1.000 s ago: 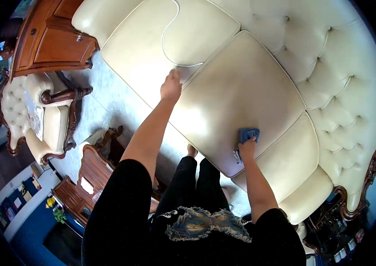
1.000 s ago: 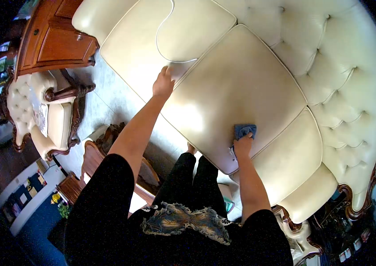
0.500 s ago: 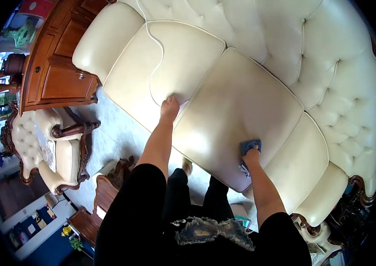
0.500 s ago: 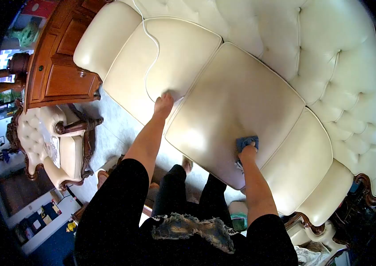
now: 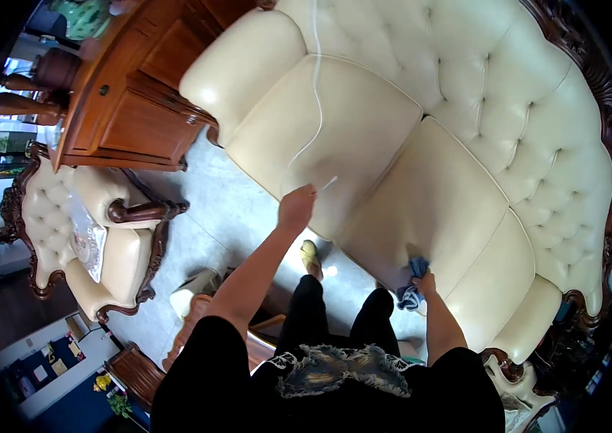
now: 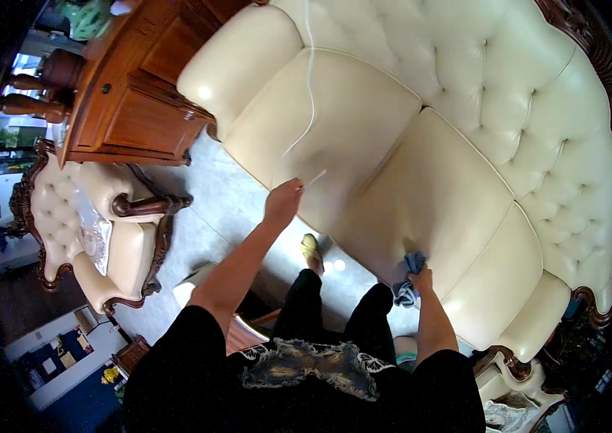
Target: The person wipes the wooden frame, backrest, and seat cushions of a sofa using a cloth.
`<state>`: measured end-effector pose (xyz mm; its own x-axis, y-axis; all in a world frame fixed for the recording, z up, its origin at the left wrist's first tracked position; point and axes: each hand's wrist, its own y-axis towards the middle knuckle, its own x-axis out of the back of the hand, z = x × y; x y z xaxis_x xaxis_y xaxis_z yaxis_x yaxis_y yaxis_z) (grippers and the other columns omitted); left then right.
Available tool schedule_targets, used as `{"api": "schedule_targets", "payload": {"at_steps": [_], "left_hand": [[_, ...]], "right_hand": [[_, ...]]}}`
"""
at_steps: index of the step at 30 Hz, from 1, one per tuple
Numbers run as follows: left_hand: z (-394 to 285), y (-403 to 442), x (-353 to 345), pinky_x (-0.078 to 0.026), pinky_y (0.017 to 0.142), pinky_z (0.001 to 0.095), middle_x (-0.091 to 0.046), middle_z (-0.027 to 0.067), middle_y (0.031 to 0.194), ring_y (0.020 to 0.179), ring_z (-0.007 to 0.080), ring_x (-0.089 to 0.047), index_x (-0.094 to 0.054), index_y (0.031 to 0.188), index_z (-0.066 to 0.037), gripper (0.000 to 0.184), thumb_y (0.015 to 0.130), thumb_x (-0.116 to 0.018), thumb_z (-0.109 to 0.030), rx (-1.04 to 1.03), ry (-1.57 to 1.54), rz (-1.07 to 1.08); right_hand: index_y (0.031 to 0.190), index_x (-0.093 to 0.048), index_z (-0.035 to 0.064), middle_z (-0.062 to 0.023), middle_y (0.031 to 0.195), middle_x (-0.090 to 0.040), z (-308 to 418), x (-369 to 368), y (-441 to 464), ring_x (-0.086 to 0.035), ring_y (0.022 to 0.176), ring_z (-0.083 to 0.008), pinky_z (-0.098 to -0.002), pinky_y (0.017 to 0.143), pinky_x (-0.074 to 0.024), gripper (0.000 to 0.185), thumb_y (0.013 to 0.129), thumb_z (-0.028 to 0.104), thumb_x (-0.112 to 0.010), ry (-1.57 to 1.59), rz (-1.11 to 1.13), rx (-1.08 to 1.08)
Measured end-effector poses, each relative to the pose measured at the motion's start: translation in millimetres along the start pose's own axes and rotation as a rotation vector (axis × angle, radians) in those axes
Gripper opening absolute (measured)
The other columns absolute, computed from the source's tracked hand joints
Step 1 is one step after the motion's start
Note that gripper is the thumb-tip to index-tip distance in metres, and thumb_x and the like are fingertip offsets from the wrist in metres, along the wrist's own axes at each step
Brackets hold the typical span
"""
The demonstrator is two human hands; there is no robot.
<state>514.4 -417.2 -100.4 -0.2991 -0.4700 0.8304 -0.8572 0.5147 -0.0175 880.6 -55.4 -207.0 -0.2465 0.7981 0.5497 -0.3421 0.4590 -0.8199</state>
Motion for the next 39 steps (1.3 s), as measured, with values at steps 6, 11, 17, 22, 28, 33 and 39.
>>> {"api": "schedule_targets", "payload": {"at_steps": [6,11,17,22,28,33,39], "left_hand": [[101.7,-61.2,141.4,-0.052,0.073,0.0501,-0.068,0.0196,0.089,0.083,0.0394,-0.066,-0.061,0.095,-0.004,0.012,0.093,-0.063,-0.016,0.279,0.054,0.051],[148.2,-80.8,195.0,-0.053,0.077,0.0482,-0.066,0.017,0.09,0.088,0.0376,-0.064,-0.064,0.088,-0.002,0.015,0.092,-0.065,-0.016,0.2,0.265,0.001],[176.7,-59.6,231.8,-0.055,0.08,0.045,-0.066,0.0142,0.091,0.093,0.0327,-0.065,-0.069,0.084,-0.003,0.02,0.093,-0.065,-0.021,0.236,0.474,0.111],[210.1,-17.4,265.5,-0.056,0.078,0.0467,-0.07,0.0176,0.092,0.088,0.0355,-0.069,-0.069,0.086,-0.004,0.023,0.095,-0.061,-0.024,0.221,0.478,0.182],[246.4,43.4,331.0,-0.054,0.079,0.0511,-0.07,0.0203,0.091,0.091,0.0396,-0.068,-0.07,0.09,-0.005,0.023,0.094,-0.06,-0.026,0.261,0.403,0.286],[249.4,107.7,385.3,-0.052,0.074,0.0507,-0.069,0.0214,0.089,0.086,0.0408,-0.066,-0.068,0.088,-0.003,0.018,0.093,-0.059,-0.019,0.249,0.224,0.186],[235.4,170.5,410.4,-0.052,0.071,0.0489,-0.068,0.0202,0.086,0.083,0.0389,-0.068,-0.068,0.094,-0.003,0.029,0.101,-0.054,-0.027,0.206,0.271,0.126]], "right_hand": [[0.132,-0.05,0.0021,-0.026,0.117,-0.062,98.9,-53.5,-83.7,-0.061,0.111,-0.0438,-0.0485,0.094,-0.0513,0.067,0.073,0.012,-0.08,0.022,-0.276,0.438],[0.15,-0.035,0.005,-0.0256,0.122,-0.065,153.5,-30.9,-101.7,-0.064,0.114,-0.0395,-0.0457,0.095,-0.053,0.087,0.074,0.015,-0.076,-0.214,-0.032,0.315],[0.136,-0.05,0.0072,-0.0239,0.113,-0.069,197.1,-1.4,-109.4,-0.066,0.109,-0.0404,-0.0472,0.092,-0.0537,0.067,0.073,0.01,-0.071,-0.143,-0.17,0.291],[0.136,-0.051,0.0026,-0.0256,0.118,-0.067,214.6,-5.7,-82.7,-0.064,0.113,-0.0403,-0.0443,0.096,-0.052,0.071,0.069,0.011,-0.074,-0.14,-0.072,0.245],[0.132,-0.054,0.0031,-0.0226,0.117,-0.068,260.8,-33.2,-70.0,-0.064,0.114,-0.0385,-0.0437,0.095,-0.0531,0.066,0.07,0.01,-0.075,0.012,-0.028,0.119],[0.122,-0.063,0.0047,-0.0229,0.111,-0.07,326.5,-29.8,-57.3,-0.066,0.108,-0.0402,-0.0443,0.09,-0.054,0.056,0.066,0.008,-0.071,0.039,0.044,0.233],[0.122,-0.062,0.0031,-0.0234,0.1,-0.071,383.6,-19.5,-50.7,-0.068,0.095,-0.039,-0.0429,0.082,-0.054,0.056,0.066,0.005,-0.067,0.434,-0.094,0.294]]}}
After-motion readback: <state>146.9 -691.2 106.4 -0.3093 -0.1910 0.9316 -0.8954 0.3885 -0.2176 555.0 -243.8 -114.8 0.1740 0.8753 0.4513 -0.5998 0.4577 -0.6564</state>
